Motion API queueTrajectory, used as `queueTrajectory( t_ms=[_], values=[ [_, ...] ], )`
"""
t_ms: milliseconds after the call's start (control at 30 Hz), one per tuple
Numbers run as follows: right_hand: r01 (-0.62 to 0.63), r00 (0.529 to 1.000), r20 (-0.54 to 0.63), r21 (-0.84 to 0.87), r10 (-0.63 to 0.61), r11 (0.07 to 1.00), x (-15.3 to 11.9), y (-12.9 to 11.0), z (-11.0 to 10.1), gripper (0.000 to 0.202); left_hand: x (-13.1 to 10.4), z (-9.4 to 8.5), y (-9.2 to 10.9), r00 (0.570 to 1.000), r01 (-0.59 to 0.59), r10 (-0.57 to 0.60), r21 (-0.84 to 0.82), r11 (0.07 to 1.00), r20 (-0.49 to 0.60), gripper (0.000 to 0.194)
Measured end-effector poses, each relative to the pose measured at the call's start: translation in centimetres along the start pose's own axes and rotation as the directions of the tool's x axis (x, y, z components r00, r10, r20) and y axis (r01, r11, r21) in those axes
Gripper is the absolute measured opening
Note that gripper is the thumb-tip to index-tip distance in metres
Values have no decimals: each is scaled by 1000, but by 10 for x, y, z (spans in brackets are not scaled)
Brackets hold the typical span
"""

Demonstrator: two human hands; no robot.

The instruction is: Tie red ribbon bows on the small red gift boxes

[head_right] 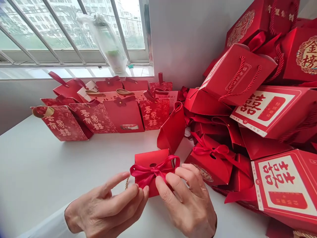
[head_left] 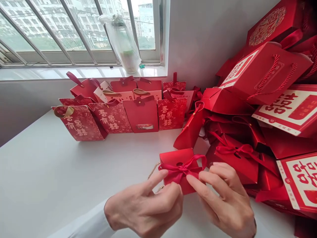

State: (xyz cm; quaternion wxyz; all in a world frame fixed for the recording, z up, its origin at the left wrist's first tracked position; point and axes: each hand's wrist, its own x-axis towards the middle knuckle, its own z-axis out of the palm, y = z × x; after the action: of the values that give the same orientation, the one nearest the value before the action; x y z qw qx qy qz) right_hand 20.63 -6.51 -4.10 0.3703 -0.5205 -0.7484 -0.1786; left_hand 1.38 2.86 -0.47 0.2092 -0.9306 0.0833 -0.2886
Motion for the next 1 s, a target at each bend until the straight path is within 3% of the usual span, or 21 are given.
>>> queueTrajectory(
  t_ms=[133, 233, 300, 367, 500, 633, 867, 933, 1000],
  values=[
    [5, 1000, 22, 62, -6, 998, 2, -7, 0, 19, 5, -5, 0, 999, -26, 27, -17, 1000, 38, 31],
    [-113, 993, -16, 209, 119, 971, 2, -9, -3, 9, 1, -4, 5, 1000, -20, 20, -4, 1000, -4, 23],
    [-170, 983, -9, 328, 183, 929, 3, -8, -6, 16, -2, -1, 9, 999, -1, 2, 9, 1000, -39, 17],
    [-169, 985, 37, 379, 168, 910, 5, -6, -10, 18, -3, 0, 12, 999, 6, -5, 24, 1000, -46, 15],
    [-157, 987, 88, 322, 136, 934, 9, 0, -11, 21, 0, -2, 12, 1000, 0, 1, 39, 999, -28, 18],
    [-55, 994, 103, 232, 31, 971, 8, 0, -3, 26, 1, -3, 14, 1000, -4, 4, 11, 1000, -19, 18],
    [-50, 997, 71, 178, 38, 983, 2, -6, 5, 29, 1, -2, 21, 999, -10, 16, -122, 993, 45, 21],
    [-35, 998, 56, 160, 27, 986, 1, -7, 5, 30, 0, -4, 19, 999, 51, -47, -186, 981, 23, 18],
    [-19, 999, 51, 137, 13, 990, 0, -8, 6, 31, -3, -7, 11, 981, 182, -194, -234, 955, -27, 14]
  ],
)
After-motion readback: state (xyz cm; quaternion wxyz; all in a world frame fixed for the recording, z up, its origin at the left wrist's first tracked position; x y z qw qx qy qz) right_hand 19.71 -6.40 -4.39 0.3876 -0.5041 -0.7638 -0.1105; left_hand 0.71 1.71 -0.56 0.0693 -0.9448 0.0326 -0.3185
